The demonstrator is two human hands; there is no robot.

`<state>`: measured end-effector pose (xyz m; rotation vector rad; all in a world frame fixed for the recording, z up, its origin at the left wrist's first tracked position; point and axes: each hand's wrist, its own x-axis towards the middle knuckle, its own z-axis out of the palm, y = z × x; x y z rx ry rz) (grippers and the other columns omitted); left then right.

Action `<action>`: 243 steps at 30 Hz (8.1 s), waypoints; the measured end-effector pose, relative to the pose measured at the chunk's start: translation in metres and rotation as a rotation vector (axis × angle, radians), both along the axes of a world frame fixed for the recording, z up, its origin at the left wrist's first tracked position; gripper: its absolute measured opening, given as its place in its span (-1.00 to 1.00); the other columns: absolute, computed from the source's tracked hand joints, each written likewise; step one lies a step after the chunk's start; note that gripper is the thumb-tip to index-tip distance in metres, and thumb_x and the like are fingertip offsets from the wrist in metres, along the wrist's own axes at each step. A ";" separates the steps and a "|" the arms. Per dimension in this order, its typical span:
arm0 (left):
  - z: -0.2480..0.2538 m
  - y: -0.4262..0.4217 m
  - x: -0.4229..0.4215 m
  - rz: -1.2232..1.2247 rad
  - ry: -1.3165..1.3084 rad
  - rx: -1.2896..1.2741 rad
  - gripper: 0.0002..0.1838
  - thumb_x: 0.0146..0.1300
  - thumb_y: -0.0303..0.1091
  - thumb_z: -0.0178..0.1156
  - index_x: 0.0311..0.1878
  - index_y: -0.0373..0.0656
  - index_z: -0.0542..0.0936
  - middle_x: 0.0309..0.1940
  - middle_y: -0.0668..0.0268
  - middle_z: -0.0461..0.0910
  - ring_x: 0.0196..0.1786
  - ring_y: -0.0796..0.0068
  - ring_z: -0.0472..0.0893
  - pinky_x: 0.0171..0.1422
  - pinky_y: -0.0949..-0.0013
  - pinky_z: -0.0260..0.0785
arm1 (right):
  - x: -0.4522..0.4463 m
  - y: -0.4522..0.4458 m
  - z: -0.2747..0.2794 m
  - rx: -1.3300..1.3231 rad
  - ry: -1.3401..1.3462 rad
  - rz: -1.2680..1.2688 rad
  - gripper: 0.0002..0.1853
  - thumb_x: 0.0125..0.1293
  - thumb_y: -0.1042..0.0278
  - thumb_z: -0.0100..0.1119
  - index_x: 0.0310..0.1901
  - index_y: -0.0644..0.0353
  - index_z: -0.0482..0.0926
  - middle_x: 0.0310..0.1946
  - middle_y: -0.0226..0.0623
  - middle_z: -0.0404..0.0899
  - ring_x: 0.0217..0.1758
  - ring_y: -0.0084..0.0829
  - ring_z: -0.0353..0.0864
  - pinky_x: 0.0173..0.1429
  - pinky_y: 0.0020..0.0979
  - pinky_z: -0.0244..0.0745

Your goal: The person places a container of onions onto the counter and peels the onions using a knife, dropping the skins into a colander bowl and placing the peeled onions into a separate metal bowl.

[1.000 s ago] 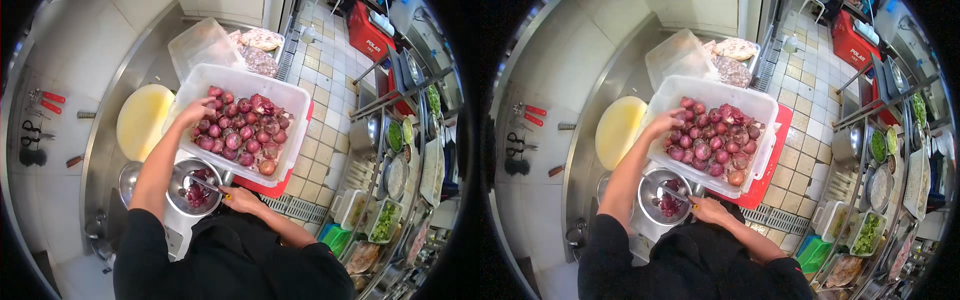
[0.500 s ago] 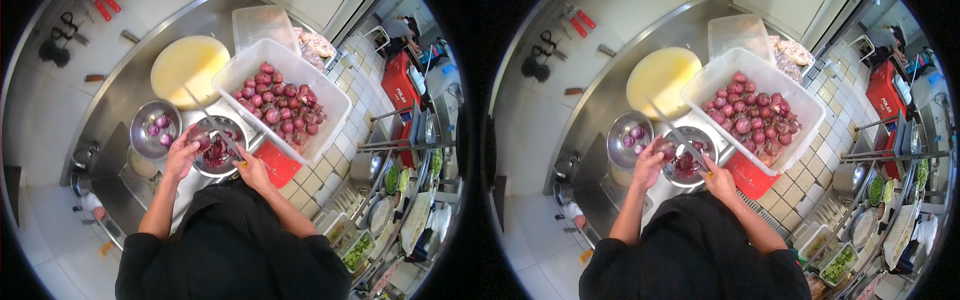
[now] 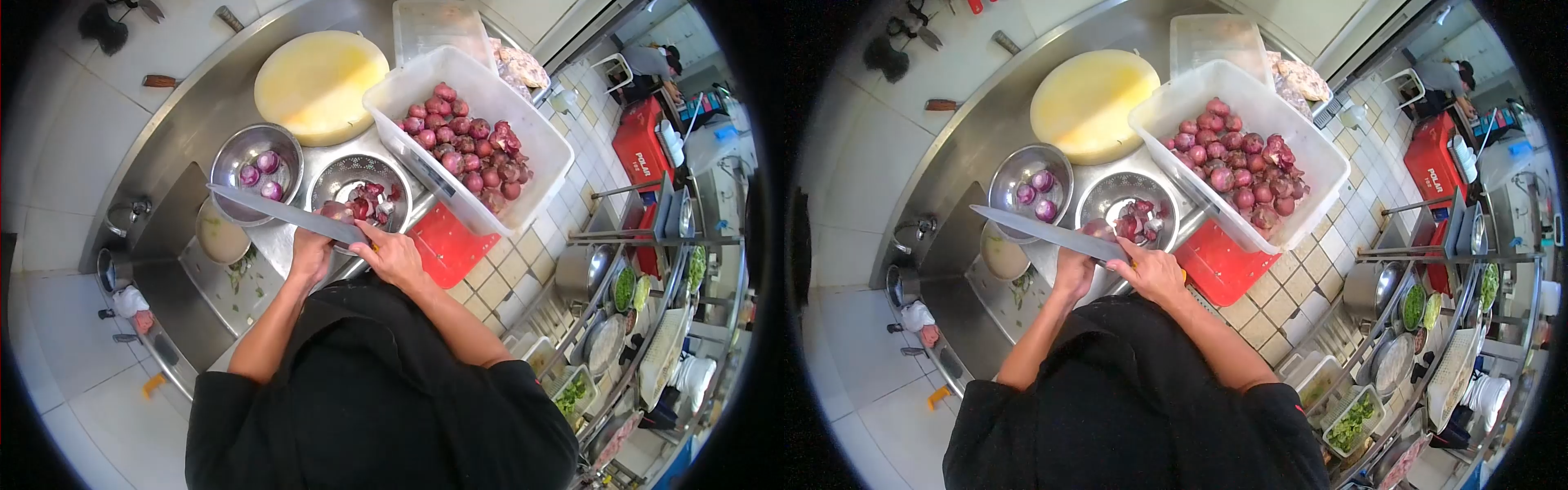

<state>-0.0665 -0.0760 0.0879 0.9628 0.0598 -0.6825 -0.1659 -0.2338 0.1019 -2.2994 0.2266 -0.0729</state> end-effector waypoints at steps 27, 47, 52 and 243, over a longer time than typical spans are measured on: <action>0.003 0.001 -0.016 -0.062 0.057 0.085 -0.60 0.33 -0.57 0.15 0.23 -0.40 0.42 0.06 0.06 0.62 0.10 0.25 0.64 0.14 0.21 0.54 | -0.007 -0.005 -0.021 -0.058 0.023 -0.007 -0.32 0.37 -0.36 -0.01 0.16 0.13 0.60 -0.33 0.09 0.68 -0.21 0.10 0.69 -0.15 0.01 0.57; -0.013 0.019 0.015 -0.013 0.032 -0.025 -0.46 0.21 -0.62 0.24 0.27 -0.34 0.36 0.01 0.15 0.58 0.09 0.31 0.60 0.28 0.23 0.47 | -0.015 -0.011 0.024 0.068 0.336 -0.010 -0.36 0.47 -0.28 -0.12 0.34 0.02 0.48 -0.21 0.21 0.66 -0.06 0.21 0.64 0.07 0.07 0.49; -0.013 0.013 0.008 0.105 0.073 -0.044 -0.59 0.34 -0.56 0.14 0.25 -0.35 0.41 0.00 0.18 0.57 0.11 0.29 0.60 0.27 0.21 0.48 | -0.015 -0.004 0.025 0.088 0.343 -0.008 -0.35 0.48 -0.28 -0.13 0.34 0.06 0.47 -0.22 0.22 0.65 -0.07 0.22 0.64 0.05 0.09 0.48; -0.057 0.029 0.012 -0.167 0.394 -0.311 -0.53 0.39 -0.21 0.22 0.28 -0.20 0.46 0.11 0.23 0.59 0.11 0.35 0.56 0.28 0.22 0.42 | 0.036 0.003 -0.013 0.488 0.132 0.034 -0.43 0.52 -0.15 -0.08 0.33 0.08 0.49 -0.06 0.01 0.71 0.04 -0.14 0.71 0.09 -0.20 0.52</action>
